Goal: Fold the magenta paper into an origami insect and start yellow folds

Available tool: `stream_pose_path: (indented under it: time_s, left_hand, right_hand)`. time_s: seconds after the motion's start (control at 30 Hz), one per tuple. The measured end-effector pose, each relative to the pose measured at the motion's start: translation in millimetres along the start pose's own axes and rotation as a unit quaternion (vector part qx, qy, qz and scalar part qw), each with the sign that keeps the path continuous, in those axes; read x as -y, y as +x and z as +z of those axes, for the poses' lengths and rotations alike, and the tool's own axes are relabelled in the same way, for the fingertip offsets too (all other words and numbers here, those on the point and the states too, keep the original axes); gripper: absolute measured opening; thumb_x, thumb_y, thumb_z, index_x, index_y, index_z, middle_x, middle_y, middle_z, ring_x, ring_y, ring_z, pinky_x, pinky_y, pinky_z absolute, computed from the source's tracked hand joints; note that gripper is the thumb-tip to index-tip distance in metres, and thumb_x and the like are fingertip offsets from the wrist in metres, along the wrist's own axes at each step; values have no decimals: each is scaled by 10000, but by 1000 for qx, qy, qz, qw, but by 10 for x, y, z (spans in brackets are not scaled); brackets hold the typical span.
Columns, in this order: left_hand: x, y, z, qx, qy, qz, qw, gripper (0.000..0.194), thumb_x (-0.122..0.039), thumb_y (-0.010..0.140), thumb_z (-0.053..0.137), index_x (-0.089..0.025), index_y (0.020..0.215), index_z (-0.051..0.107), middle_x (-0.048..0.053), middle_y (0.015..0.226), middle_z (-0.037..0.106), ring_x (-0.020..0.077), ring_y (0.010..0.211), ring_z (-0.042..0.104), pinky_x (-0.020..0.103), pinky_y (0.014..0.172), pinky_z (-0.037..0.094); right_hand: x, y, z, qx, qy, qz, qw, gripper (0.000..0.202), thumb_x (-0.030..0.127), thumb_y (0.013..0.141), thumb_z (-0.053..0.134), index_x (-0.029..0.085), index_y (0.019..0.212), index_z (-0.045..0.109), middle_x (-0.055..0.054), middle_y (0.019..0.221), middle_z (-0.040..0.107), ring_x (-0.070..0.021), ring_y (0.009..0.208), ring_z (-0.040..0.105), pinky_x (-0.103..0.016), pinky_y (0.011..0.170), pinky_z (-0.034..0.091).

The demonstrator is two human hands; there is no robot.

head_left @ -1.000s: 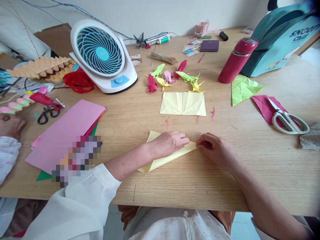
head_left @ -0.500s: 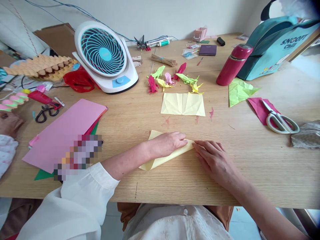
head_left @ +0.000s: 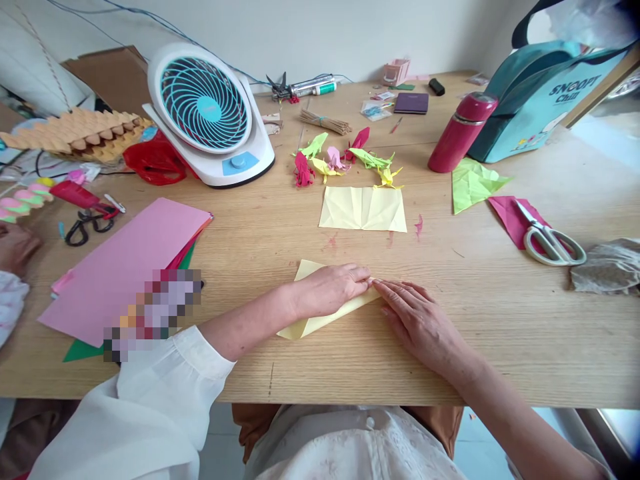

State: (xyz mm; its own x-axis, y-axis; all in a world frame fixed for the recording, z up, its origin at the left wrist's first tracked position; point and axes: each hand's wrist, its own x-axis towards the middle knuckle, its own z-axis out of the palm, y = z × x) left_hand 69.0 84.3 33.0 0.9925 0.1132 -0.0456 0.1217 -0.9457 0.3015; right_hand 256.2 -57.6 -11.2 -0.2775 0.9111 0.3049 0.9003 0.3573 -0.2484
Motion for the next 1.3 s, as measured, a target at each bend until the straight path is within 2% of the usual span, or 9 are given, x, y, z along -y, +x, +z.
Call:
stream_pose_path:
  time_s: [0.17, 0.37, 0.57, 0.77, 0.87, 0.97, 1.07, 1.2, 1.3]
  left_hand:
    - [20, 14, -39, 21, 19, -1, 1000, 314, -156, 1023, 334, -149, 1149, 622, 84, 1037, 610, 199, 936, 561, 280, 781, 404]
    - [48, 22, -76, 33, 6, 4, 999, 261, -121, 988, 403, -154, 1043, 656, 71, 989, 593, 193, 895, 563, 273, 765, 386]
    - [60, 19, -38, 24, 1, 4, 1000, 296, -107, 986, 383, -157, 1094, 654, 80, 998, 595, 203, 934, 564, 274, 806, 395]
    - [96, 28, 7, 21, -4, 5, 1000, 314, -96, 987, 386, -153, 1169, 636, 90, 1025, 603, 200, 960, 569, 266, 828, 399]
    - [96, 34, -6, 19, -11, 13, 1000, 305, -116, 994, 390, -148, 1169, 637, 95, 1026, 601, 207, 967, 565, 275, 830, 398]
    - [87, 43, -31, 27, -8, 15, 1000, 286, -137, 997, 390, -146, 1093, 659, 87, 986, 592, 206, 922, 558, 282, 802, 399]
    - [87, 50, -41, 37, -9, 12, 999, 287, -104, 984, 392, -145, 1077, 661, 87, 987, 589, 200, 932, 558, 275, 808, 404]
    - [106, 46, -29, 35, -25, 5, 999, 307, -77, 974, 393, -152, 1139, 641, 98, 1065, 602, 197, 987, 564, 275, 856, 410]
    - [117, 44, -36, 51, -18, 3, 999, 316, -67, 972, 394, -128, 1184, 621, 119, 1132, 598, 198, 1057, 559, 274, 898, 408]
  right_hand:
    - [6, -15, -2, 10, 9, -6, 1000, 472, 198, 1009, 403, 159, 1479, 405, -134, 1437, 561, -247, 1293, 557, -479, 1088, 435]
    - [-29, -90, 9, 26, 27, 15, 999, 547, 221, 1017, 387, 151, 1547, 271, -148, 1532, 441, -240, 1431, 399, -501, 1158, 363]
    - [2, -182, 4, 59, -15, 1, 998, 647, 286, 1022, 396, 144, 1586, 113, -141, 1596, 316, -259, 1495, 261, -563, 1212, 217]
    - [-24, -236, -161, 104, 25, -81, 991, 637, 230, 1025, 385, 172, 1588, 93, -118, 1558, 399, -228, 1474, 315, -553, 1234, 145]
    - [-58, -237, -206, 100, 62, -106, 987, 640, 231, 1021, 398, 169, 1587, 105, -125, 1530, 444, -219, 1460, 346, -541, 1233, 172]
    - [-77, -191, -164, 64, 59, -67, 994, 656, 255, 1020, 406, 163, 1588, 89, -142, 1561, 387, -227, 1462, 342, -534, 1216, 231]
    - [-62, -142, -82, 66, 29, -45, 996, 685, 301, 1022, 411, 148, 1588, 56, -151, 1588, 322, -256, 1484, 291, -562, 1207, 233]
    - [14, -156, -45, 99, 25, -79, 992, 682, 333, 1018, 427, 131, 1584, 105, -156, 1602, 277, -277, 1498, 242, -575, 1218, 188]
    - [64, -182, -92, 124, 64, -131, 981, 662, 347, 1017, 432, 115, 1575, 161, -164, 1585, 317, -262, 1491, 268, -557, 1231, 162]
